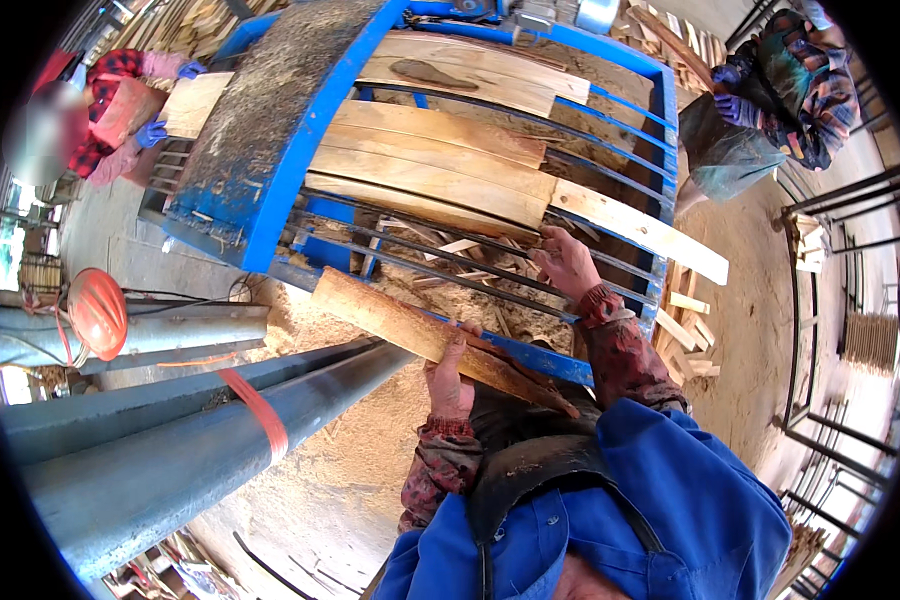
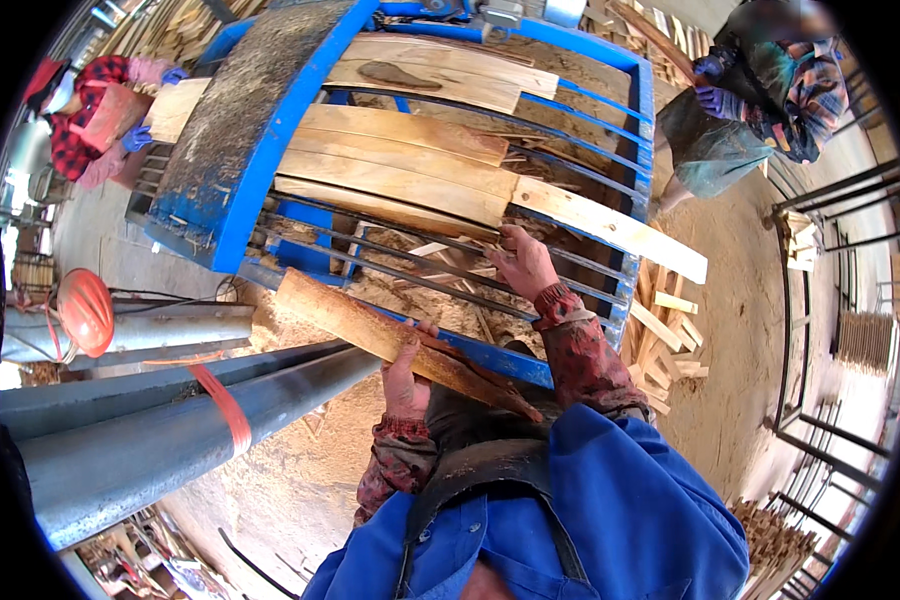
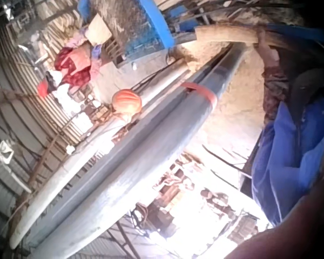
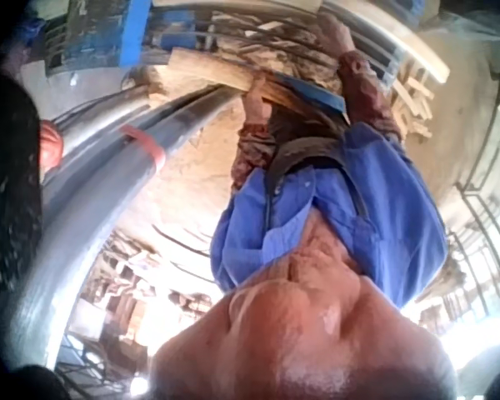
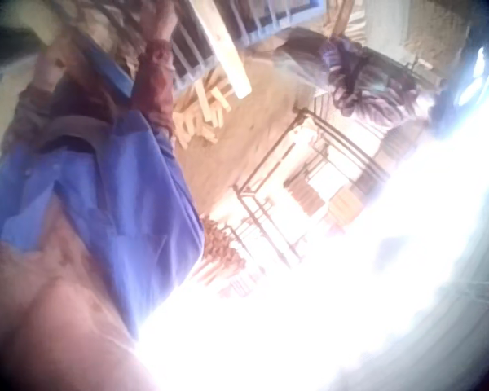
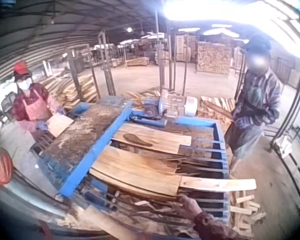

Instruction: The person repeatedly picks up bundles of thin wooden planks from a pile on the floor and places them into a wheelbarrow. The person also handles planks on a blue metal rack, moving them into the wheelbarrow. The task involves repetitive lifting and carrying of wood pieces within a workshop environment.

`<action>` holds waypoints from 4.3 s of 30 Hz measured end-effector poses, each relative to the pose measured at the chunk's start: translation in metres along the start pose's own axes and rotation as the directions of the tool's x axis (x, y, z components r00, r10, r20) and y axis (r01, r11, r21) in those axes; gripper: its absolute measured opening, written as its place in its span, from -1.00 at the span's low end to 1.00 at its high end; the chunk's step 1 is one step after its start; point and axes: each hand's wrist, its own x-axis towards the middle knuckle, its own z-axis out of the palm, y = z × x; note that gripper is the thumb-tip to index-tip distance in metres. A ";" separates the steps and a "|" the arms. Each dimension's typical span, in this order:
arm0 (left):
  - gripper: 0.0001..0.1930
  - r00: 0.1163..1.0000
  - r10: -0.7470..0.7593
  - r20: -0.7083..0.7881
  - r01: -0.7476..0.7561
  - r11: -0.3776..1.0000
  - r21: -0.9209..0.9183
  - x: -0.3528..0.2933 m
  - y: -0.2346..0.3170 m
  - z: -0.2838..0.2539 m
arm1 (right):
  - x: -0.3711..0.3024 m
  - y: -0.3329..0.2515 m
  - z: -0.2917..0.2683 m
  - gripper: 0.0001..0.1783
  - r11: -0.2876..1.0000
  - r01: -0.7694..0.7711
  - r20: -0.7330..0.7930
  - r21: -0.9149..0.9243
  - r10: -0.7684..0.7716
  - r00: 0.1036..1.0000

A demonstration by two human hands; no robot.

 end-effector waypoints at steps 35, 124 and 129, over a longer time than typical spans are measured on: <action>-0.70 0.999 -0.045 -0.004 0.044 0.997 -0.070 0.020 0.005 -0.005 | -0.142 -0.081 -0.086 -0.69 0.853 0.061 -0.135 0.518 0.010 0.991; -0.27 0.947 -0.194 -0.258 0.213 0.976 0.048 0.019 0.009 0.020 | 0.446 -0.015 -0.166 -0.16 0.737 -0.005 -0.203 -0.675 -0.179 0.963; -0.26 0.950 -0.156 -0.270 0.175 0.983 0.049 0.016 0.006 0.016 | 0.388 -0.069 -0.195 -0.10 0.623 -0.118 -0.246 -0.774 -0.124 0.961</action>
